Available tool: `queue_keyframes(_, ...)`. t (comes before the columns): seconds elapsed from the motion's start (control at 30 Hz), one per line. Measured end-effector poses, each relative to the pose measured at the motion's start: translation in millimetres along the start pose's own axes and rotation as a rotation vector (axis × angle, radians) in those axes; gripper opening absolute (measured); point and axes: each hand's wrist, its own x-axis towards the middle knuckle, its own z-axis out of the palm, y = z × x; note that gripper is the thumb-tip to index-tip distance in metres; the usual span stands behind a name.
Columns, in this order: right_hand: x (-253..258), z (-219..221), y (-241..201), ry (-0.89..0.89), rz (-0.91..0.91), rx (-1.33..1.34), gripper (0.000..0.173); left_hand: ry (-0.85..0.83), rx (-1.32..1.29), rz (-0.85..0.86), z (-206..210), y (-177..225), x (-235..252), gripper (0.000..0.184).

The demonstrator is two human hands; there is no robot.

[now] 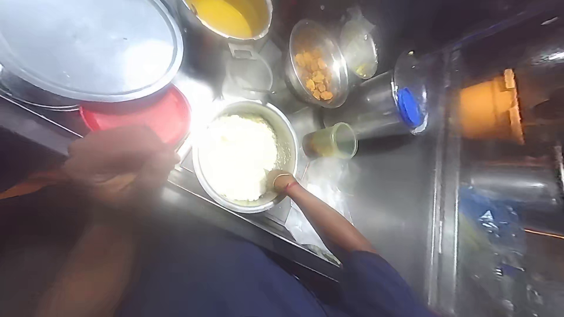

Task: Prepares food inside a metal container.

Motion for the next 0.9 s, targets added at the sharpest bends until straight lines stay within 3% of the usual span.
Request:
queue_keyframes(0.1,13,0,7,-0.103,-0.124,-0.081,0.039,0.006,0.022,-0.014,3,2,0,0.017)
queue_keyframes(0.2,33,10,-3,-0.162,-0.262,0.024,0.035,0.003,-0.019,0.001,-1,2,1,0.015)
queue_keyframes(0.3,42,17,-28,-0.22,-0.293,0.264,0.024,0.035,-0.069,-0.01,0,5,2,0.018)
queue_keyframes(0.47,48,12,-43,-0.312,-0.279,0.679,0.029,0.006,-0.068,-0.004,0,4,5,0.022)
queue_keyframes(0.63,50,11,-34,-0.348,-0.434,1.237,0.033,0.032,-0.071,-0.024,-2,4,3,0.013)
queue_keyframes(0.73,51,3,-20,-0.334,-0.44,1.539,0.03,0.018,-0.056,-0.015,-3,3,2,0.017)
queue_keyframes(0.9,40,-6,-5,-0.373,-0.396,1.748,0.045,0.02,-0.071,-0.004,-3,3,4,0.02)
